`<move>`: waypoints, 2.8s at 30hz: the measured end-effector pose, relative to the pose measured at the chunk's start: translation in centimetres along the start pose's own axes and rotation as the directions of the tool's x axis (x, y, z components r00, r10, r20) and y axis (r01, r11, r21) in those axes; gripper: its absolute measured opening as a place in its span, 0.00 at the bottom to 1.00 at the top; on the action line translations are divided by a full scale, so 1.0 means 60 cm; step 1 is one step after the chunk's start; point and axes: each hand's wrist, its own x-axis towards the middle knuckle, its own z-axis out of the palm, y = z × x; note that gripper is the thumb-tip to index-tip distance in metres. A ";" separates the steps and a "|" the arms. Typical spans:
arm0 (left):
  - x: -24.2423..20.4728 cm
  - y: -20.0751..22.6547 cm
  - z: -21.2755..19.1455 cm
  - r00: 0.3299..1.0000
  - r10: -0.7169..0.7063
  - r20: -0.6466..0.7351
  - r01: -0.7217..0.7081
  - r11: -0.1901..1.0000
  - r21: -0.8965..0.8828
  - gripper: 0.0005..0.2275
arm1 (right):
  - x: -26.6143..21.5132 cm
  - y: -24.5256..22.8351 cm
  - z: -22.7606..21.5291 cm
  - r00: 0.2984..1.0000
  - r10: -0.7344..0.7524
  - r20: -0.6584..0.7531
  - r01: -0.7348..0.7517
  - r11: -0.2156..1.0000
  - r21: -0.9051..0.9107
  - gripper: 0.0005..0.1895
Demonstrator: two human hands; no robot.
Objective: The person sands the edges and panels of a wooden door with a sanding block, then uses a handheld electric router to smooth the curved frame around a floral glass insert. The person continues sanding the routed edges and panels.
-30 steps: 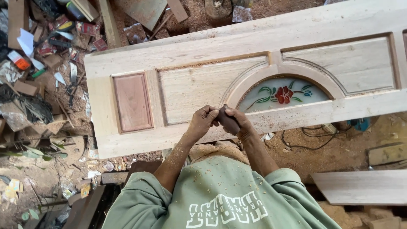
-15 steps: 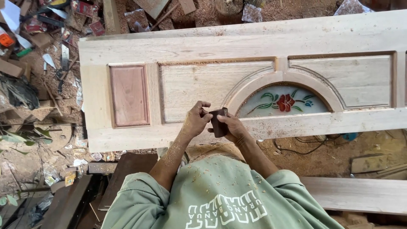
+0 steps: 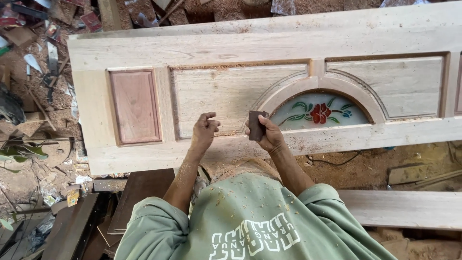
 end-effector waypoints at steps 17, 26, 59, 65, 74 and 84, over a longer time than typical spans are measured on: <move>-0.024 0.029 0.083 0.865 0.204 0.458 -0.468 0.655 0.593 0.33 | 0.018 0.004 0.047 0.962 -0.041 -0.269 0.024 0.997 -0.069 0.11; 0.011 -0.003 0.097 0.928 0.332 0.170 -0.372 0.811 0.452 0.14 | 0.008 -0.008 0.072 0.985 0.018 -0.170 -0.053 0.978 -0.202 0.12; 0.036 -0.024 0.066 0.941 -0.305 0.145 0.320 0.943 -0.093 0.10 | -0.017 -0.005 0.101 0.436 -0.268 0.859 0.411 -0.790 -0.455 0.13; 0.007 0.074 0.037 0.871 -0.427 0.244 0.457 0.886 -0.082 0.18 | 0.017 0.015 0.041 0.700 -0.121 0.704 0.482 -0.648 -0.590 0.27; 0.013 0.039 0.024 0.951 -0.108 0.291 0.155 0.978 -0.142 0.17 | -0.014 0.020 0.073 0.981 -0.120 0.152 0.189 0.775 -0.603 0.19; 0.036 -0.026 0.066 0.955 0.085 0.283 0.024 0.932 -0.362 0.12 | 0.025 0.038 0.012 0.979 0.071 0.189 -0.033 0.980 -0.197 0.23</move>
